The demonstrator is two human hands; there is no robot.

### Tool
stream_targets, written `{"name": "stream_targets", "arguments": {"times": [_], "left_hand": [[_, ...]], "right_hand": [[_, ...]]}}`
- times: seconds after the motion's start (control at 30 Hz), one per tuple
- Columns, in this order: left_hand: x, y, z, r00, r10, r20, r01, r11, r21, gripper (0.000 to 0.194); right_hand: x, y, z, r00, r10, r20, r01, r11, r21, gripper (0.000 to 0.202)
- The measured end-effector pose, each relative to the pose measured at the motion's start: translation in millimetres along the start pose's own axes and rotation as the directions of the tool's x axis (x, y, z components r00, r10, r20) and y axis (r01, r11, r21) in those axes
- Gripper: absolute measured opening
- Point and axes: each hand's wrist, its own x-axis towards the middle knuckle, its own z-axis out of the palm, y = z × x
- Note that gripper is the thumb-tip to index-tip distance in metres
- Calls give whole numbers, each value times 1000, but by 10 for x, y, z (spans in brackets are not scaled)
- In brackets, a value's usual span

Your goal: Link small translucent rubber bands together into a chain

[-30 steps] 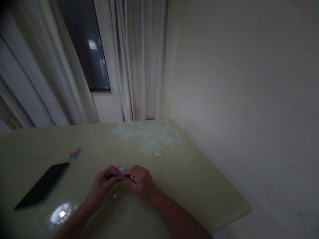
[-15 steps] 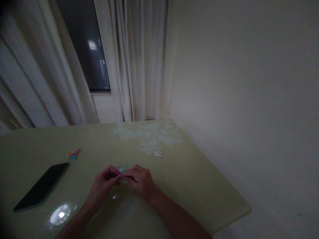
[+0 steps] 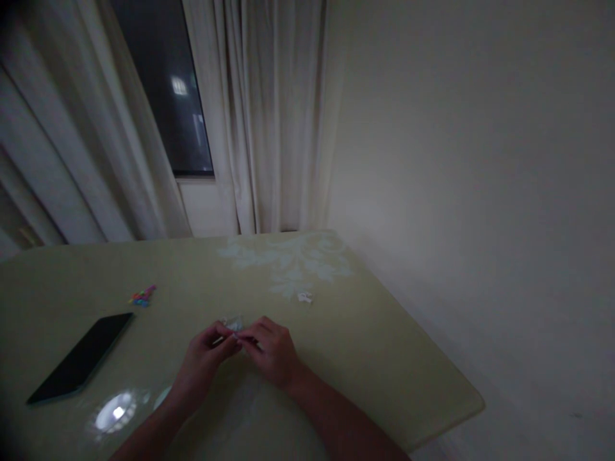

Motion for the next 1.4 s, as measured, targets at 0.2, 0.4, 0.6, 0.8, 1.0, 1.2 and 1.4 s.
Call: {"name": "stream_targets", "arguments": {"times": [0.2, 0.4, 0.6, 0.8, 1.0, 1.2, 1.4], "left_hand": [[36, -52, -26, 1000, 2, 29, -2, 1000, 18, 40], [32, -51, -37, 1000, 5, 18, -5, 1000, -10, 40], [67, -100, -59, 997, -51, 58, 58, 988, -142, 40], [108, -155, -80, 987, -102, 125, 131, 958, -255, 43], [119, -100, -106, 994, 3, 110, -3, 1000, -4, 38], [109, -72, -135, 991, 107, 82, -126, 947, 295, 22], [81, -22, -174, 980, 186, 74, -199, 859, 472, 16]], "right_hand": [[-12, 44, 0, 1000, -13, 17, 13, 1000, 6, 16], [-23, 49, 1, 998, -39, 55, 37, 999, 31, 15], [-16, 18, -4, 998, -38, 58, 37, 999, 11, 14], [-21, 13, -10, 998, -27, 65, 29, 999, -20, 14], [-48, 48, 19, 990, -75, 119, 83, 995, -56, 15], [-54, 67, 31, 985, -95, 140, 109, 990, -92, 20], [-60, 62, 55, 991, -28, 129, 39, 996, -84, 20]]}}
